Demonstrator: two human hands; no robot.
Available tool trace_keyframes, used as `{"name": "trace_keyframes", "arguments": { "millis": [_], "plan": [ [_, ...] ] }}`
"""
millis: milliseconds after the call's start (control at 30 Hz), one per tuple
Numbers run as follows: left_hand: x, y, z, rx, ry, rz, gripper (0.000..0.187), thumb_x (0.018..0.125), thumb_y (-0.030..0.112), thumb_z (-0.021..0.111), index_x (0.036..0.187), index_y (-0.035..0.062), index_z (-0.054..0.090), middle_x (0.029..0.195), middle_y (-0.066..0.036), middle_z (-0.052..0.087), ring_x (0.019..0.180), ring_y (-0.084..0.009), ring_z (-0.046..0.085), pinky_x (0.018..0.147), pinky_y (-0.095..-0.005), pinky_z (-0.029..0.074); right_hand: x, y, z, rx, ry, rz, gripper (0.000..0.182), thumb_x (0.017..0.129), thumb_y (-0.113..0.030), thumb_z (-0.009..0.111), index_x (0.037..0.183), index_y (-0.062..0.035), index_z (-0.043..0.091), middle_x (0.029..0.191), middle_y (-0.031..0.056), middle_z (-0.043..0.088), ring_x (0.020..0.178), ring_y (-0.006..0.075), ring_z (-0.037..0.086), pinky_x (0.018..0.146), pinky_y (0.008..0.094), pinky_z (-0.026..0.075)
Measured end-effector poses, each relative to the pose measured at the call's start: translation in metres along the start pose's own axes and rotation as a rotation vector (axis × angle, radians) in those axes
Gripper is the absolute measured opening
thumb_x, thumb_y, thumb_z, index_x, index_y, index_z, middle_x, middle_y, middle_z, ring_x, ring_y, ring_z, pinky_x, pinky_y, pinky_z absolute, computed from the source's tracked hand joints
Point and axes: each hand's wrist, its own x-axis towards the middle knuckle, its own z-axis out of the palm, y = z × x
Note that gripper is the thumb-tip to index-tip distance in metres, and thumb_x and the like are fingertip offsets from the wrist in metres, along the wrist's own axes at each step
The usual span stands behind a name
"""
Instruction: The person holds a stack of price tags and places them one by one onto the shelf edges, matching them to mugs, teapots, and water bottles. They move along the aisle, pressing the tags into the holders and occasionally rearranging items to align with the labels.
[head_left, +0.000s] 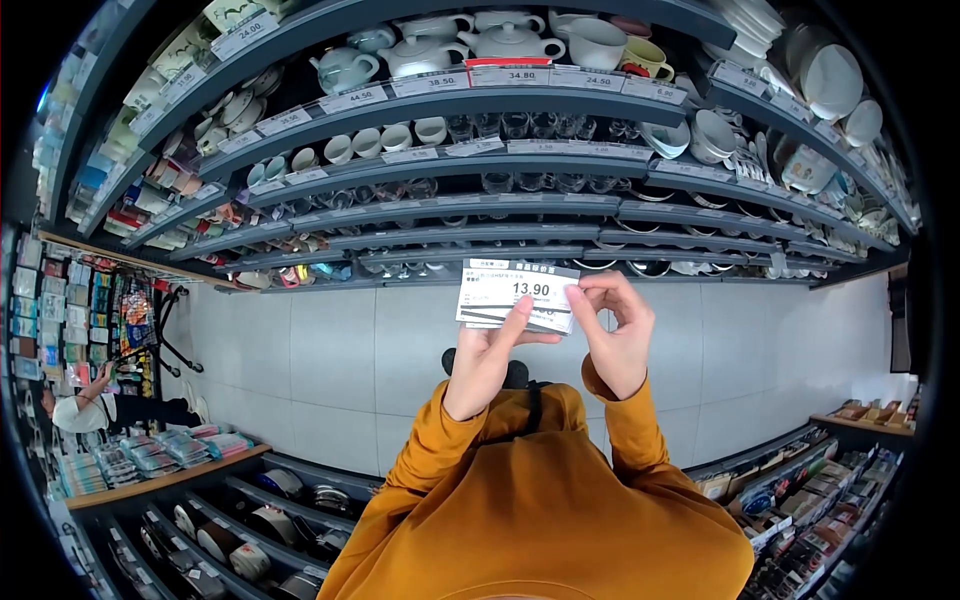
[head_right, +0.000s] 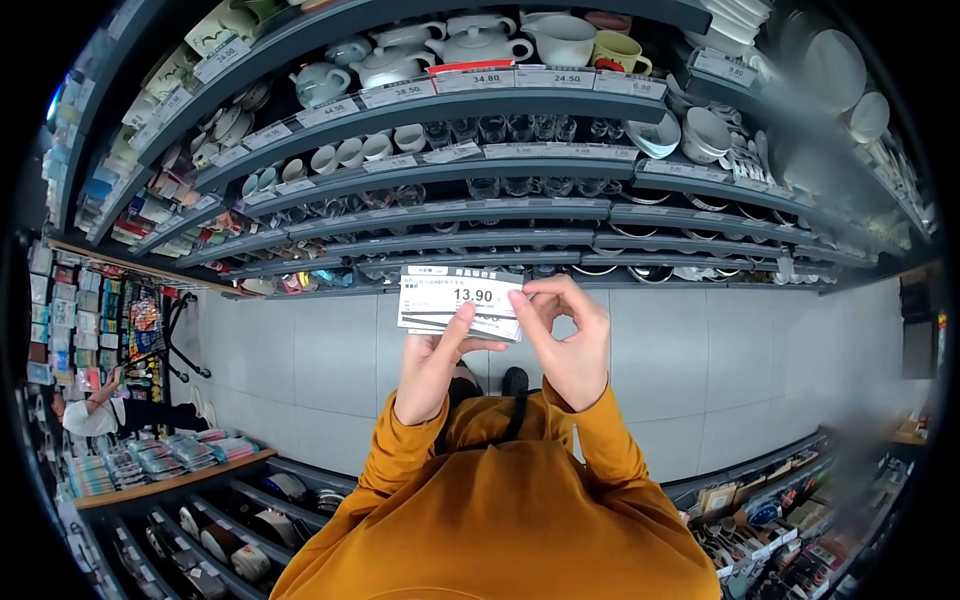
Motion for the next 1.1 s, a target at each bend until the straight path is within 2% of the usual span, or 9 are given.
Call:
{"name": "trace_keyframes", "arguments": {
  "millis": [200, 400, 500, 533, 600, 667, 800, 1100],
  "plan": [
    [0.005, -0.006, 0.003, 0.022, 0.045, -0.037, 0.029, 0.098, 0.015, 0.050, 0.121, -0.0030, 0.053, 0.110, -0.013, 0.063, 0.091, -0.0212, 0.066, 0.071, -0.0318, 0.058, 0.000, 0.012, -0.007, 0.005, 0.074, -0.003, 0.009, 0.083, -0.003, 0.069, 0.086, 0.0015, 0.062, 0.071, 0.0012, 0.059, 0.060, 0.0053, 0.049, 0.058, 0.0199, 0.039],
    [0.008, -0.003, 0.000, 0.034, 0.087, -0.069, 0.029, 0.098, 0.015, 0.051, 0.121, -0.0026, 0.052, 0.109, -0.012, 0.064, 0.091, -0.0203, 0.066, 0.070, -0.0312, 0.057, 0.003, 0.019, -0.005, 0.000, 0.036, 0.018, 0.010, 0.083, -0.003, 0.069, 0.089, 0.0011, 0.061, 0.075, 0.0016, 0.059, 0.060, 0.0062, 0.049, 0.058, 0.0206, 0.040],
    [0.008, -0.012, -0.006, 0.025, 0.104, -0.065, 0.029, 0.097, 0.015, 0.052, 0.121, -0.0025, 0.052, 0.108, -0.011, 0.064, 0.091, -0.0199, 0.066, 0.070, -0.0309, 0.057, 0.006, 0.025, -0.001, -0.008, -0.012, -0.011, 0.016, 0.082, -0.003, 0.070, 0.095, -0.0002, 0.062, 0.081, 0.0028, 0.060, 0.061, 0.0066, 0.050, 0.059, 0.0208, 0.040],
    [0.009, -0.015, -0.010, 0.025, 0.120, -0.039, 0.029, 0.097, 0.014, 0.052, 0.121, -0.0025, 0.052, 0.108, -0.011, 0.064, 0.091, -0.0198, 0.066, 0.070, -0.0308, 0.057, 0.007, 0.023, 0.000, -0.041, -0.024, 0.020, 0.026, 0.080, -0.002, 0.071, 0.105, -0.0018, 0.063, 0.085, 0.0046, 0.061, 0.064, 0.0070, 0.052, 0.060, 0.0209, 0.042],
    [0.009, -0.030, -0.027, 0.038, 0.055, -0.063, 0.034, 0.098, 0.016, 0.052, 0.127, -0.0004, 0.049, 0.114, -0.009, 0.062, 0.098, -0.0164, 0.064, 0.072, -0.0288, 0.058, 0.011, 0.026, 0.007, -0.044, -0.044, 0.034, 0.033, 0.078, -0.002, 0.073, 0.110, -0.0024, 0.063, 0.086, 0.0048, 0.061, 0.066, 0.0071, 0.053, 0.062, 0.0215, 0.044],
    [0.004, -0.030, -0.034, 0.009, 0.046, -0.020, 0.034, 0.097, 0.014, 0.052, 0.127, 0.0002, 0.047, 0.114, -0.011, 0.062, 0.095, -0.0172, 0.065, 0.073, -0.0302, 0.058, 0.012, 0.035, 0.010, -0.030, -0.131, 0.052, 0.035, 0.077, 0.000, 0.073, 0.111, -0.0027, 0.063, 0.086, 0.0040, 0.060, 0.067, 0.0072, 0.054, 0.064, 0.0214, 0.046],
    [-0.010, -0.019, -0.058, 0.018, 0.056, -0.101, 0.036, 0.098, 0.013, 0.051, 0.130, -0.0005, 0.044, 0.117, -0.011, 0.061, 0.097, -0.0180, 0.064, 0.077, -0.0306, 0.058, 0.013, 0.039, 0.024, -0.026, -0.288, 0.137, 0.024, 0.079, 0.000, 0.072, 0.103, -0.0013, 0.067, 0.083, 0.0028, 0.060, 0.070, 0.0082, 0.056, 0.066, 0.0222, 0.047],
    [-0.017, -0.008, -0.125, 0.009, -0.056, -0.172, 0.039, 0.099, 0.012, 0.046, 0.135, -0.0008, 0.040, 0.122, -0.011, 0.057, 0.104, -0.0202, 0.061, 0.082, -0.0332, 0.057, 0.024, 0.036, 0.081, -0.074, -0.432, 0.097, 0.021, 0.085, 0.001, 0.066, 0.106, 0.0006, 0.067, 0.091, 0.0064, 0.060, 0.081, 0.0117, 0.059, 0.071, 0.0238, 0.051]
  ]
}}
